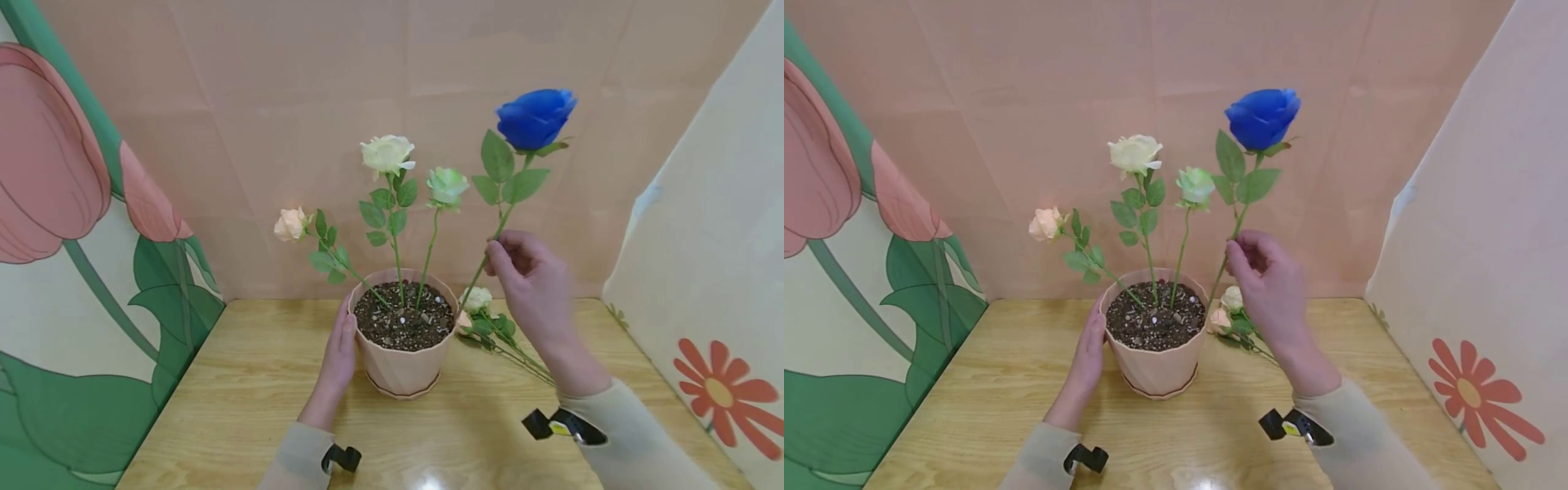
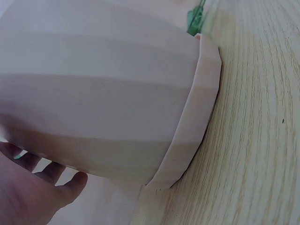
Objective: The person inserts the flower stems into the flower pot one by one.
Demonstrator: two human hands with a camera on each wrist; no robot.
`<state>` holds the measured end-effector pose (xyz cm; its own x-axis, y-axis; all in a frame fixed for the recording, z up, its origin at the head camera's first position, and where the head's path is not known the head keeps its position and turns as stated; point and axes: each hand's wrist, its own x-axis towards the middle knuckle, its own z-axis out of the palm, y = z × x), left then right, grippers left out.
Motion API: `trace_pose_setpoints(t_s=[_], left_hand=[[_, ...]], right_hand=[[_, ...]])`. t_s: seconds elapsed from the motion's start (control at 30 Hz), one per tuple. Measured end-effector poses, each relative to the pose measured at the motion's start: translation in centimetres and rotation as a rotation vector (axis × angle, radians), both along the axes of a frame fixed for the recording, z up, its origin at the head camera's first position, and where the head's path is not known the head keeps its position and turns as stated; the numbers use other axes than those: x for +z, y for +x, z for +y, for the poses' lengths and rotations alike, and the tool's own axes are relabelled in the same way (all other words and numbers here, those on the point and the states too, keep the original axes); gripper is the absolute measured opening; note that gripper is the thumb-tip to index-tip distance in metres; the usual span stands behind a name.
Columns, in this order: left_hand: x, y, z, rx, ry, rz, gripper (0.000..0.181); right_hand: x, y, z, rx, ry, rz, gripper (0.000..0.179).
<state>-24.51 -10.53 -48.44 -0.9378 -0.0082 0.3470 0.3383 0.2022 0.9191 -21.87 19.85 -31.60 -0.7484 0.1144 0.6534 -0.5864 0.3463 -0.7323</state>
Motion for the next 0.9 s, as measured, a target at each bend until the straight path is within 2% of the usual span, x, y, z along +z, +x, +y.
trace_pose_setpoints(t_s=[0.1, 0.33, 0.63, 0.9], left_hand=[[0.0, 0.0, -0.1, -0.007, 0.003, 0.002, 0.061], [0.2, 0.2, 0.0, 0.003, -0.003, -0.005, 0.061], [0.1, 0.0, 0.0, 0.007, -0.004, -0.002, 0.061], [-0.1, -0.1, 0.0, 0.000, -0.018, 0.010, 0.060]], right_hand=[[-0.6, -1.1, -1.9, 0.029, 0.020, 0.030, 0.015], [-3.1, -3.2, -4.7, 0.024, 0.123, 0.044, 0.008], [-4.8, -4.1, -5.7, 0.046, 0.133, 0.005, 0.009], [-5.4, -4.3, -6.2, 0.058, 0.179, 0.091, 0.005]])
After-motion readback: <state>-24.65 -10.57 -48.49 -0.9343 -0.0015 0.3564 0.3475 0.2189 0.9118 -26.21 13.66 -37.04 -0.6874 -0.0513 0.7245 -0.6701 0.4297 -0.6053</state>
